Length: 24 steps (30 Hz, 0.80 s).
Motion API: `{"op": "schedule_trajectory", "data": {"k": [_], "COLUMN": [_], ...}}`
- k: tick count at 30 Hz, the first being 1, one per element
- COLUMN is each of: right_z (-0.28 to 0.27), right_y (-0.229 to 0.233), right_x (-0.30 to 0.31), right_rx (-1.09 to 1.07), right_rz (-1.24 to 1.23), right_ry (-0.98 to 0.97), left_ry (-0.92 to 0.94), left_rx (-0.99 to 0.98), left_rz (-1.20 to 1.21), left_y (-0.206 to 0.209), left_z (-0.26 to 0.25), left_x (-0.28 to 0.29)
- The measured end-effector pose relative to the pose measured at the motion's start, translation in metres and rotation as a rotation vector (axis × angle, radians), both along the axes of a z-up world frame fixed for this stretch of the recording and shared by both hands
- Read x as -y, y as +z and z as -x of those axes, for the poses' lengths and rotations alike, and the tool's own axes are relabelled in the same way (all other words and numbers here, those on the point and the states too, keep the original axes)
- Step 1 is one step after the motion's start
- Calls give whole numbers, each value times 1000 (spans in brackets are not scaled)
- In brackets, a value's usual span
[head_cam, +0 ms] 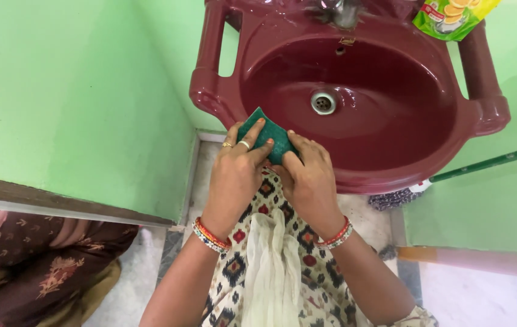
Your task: The person scrubs a maroon bathroom sink using a green sponge under running water. They clean the faucet, basin, and surrounding surfaces, then rinse the sponge and continue scrubbing the sink interior.
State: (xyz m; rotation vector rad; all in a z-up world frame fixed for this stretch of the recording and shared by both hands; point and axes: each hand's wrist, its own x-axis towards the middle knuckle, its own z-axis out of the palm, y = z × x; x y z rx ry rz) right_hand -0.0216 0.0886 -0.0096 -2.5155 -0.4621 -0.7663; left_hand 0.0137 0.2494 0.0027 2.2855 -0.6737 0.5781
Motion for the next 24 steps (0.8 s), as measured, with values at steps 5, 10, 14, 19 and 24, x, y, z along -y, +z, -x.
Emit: {"op": "schedule_trajectory", "data": {"k": [5, 10, 14, 19, 24], "right_z": [16, 46, 65, 74, 71], "right_y": [-3, -3, 3, 20, 27], "right_x": [30, 79, 126, 162, 148], "right_rx": [-27, -80, -173, -179, -201], "right_rz": [-23, 28, -18, 93, 63], "right_ry": [14, -95, -166, -256, -252], "left_ry": [9, -62, -127, -251, -262], "left_rx": [31, 87, 154, 155, 113], "left_rz": [22, 11, -55, 17, 101], "left_y": [-8, -14, -15, -12, -9], "left_z": [19, 42, 53, 50, 48], "left_x": [21, 63, 106, 145, 137]}}
